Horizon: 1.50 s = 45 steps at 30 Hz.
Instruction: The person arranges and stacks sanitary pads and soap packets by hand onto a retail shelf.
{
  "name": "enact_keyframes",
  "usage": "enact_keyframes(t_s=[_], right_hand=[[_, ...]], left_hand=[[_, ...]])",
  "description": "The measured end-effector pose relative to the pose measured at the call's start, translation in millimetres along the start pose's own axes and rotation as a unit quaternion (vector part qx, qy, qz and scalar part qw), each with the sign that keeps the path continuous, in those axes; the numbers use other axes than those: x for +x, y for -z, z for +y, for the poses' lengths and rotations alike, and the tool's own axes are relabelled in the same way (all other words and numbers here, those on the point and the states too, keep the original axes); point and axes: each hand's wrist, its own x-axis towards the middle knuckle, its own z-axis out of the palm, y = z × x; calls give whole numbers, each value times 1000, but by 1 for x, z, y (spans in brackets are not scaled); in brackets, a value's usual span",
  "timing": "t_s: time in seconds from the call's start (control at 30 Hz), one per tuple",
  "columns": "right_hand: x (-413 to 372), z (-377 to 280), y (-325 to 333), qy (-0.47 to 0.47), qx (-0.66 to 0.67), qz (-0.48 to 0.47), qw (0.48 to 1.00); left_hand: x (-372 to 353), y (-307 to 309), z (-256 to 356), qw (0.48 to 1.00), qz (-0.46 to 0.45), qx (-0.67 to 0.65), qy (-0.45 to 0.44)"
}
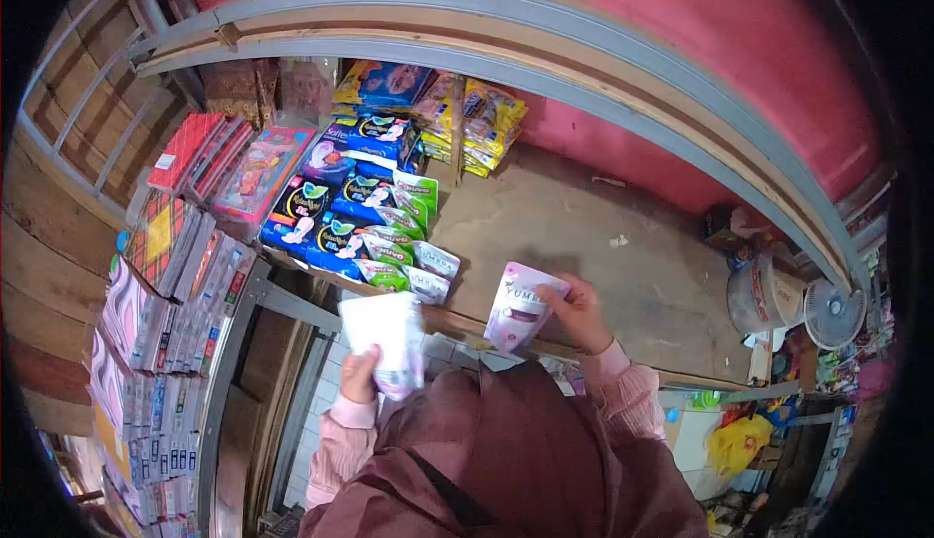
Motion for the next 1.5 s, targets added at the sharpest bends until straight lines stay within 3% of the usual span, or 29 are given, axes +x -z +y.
enact_keyframes(t_s=[0.1,0.3,0.5,0.53,0.73,0.83,0.93,1.03,1.07,1.17,1.27,1.37,1.43,1.5], right_hand=[[15,20,-5,-29,-103,13,994],[35,62,-31,17,-95,71,993],[77,46,-62,16,-253,186,949],[88,57,-64,67,-243,185,950],[119,74,-86,56,-165,158,972],[126,99,-88,-35,-129,146,980],[120,105,-99,-63,-122,76,988],[120,113,-104,-90,-26,61,994],[119,111,-98,-125,-69,37,989],[121,104,-97,-77,-133,7,988],[116,56,-111,-31,-115,31,992],[113,23,-115,115,-266,87,953],[104,-7,-131,71,-170,85,979],[97,-27,-146,50,-91,80,991]], left_hand=[[31,42,13,990,85,-22,-109],[82,65,71,987,65,-91,-118],[133,73,84,994,28,-65,-86],[137,72,87,995,16,-54,-80],[155,78,106,998,-9,-40,-40],[164,90,97,998,-3,-63,-31],[168,95,90,997,1,-77,-19],[170,100,88,996,-19,-87,-11],[171,101,89,996,-30,-87,-11],[175,101,90,996,-49,-74,-5],[182,95,88,995,-78,-64,9],[181,68,90,993,-112,-24,22],[190,60,81,977,-207,43,33],[189,44,66,968,-242,22,57]])
